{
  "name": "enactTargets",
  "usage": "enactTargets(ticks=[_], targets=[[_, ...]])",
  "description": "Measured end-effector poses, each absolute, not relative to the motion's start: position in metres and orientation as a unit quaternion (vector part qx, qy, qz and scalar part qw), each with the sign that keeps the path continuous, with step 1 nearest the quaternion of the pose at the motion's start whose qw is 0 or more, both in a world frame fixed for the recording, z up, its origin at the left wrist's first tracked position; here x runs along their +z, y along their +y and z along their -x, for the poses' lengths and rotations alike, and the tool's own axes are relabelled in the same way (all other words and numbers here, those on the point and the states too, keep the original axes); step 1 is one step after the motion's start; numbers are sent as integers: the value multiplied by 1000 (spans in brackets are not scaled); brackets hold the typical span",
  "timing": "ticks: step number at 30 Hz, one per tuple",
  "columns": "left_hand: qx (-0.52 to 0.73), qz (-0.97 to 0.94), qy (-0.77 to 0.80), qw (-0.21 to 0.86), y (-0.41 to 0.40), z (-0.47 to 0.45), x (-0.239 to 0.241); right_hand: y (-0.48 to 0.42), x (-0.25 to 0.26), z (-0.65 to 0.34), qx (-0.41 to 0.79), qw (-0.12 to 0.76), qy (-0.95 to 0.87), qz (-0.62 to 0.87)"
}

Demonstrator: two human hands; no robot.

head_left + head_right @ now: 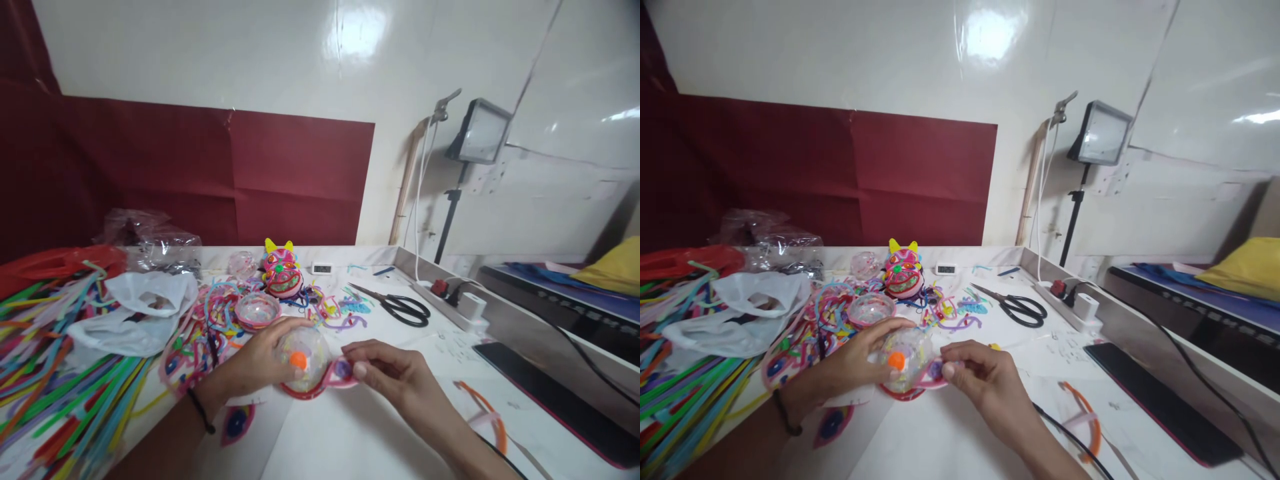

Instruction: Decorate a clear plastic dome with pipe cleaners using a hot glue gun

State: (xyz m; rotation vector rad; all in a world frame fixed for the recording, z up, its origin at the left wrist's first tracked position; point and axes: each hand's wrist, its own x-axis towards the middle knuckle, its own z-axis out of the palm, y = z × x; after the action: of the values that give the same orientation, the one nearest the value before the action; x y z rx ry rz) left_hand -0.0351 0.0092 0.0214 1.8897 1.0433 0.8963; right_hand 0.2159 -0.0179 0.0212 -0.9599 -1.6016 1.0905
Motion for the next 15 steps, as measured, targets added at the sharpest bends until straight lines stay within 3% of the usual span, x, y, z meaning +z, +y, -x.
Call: enactTargets(ticks=[8,15], targets=[[351,-747,412,385,7,33,23,-13,15,-199,389,561,-612,399],[350,-759,407,368,5,33,22,-11,12,-193,358,552,-641,396]])
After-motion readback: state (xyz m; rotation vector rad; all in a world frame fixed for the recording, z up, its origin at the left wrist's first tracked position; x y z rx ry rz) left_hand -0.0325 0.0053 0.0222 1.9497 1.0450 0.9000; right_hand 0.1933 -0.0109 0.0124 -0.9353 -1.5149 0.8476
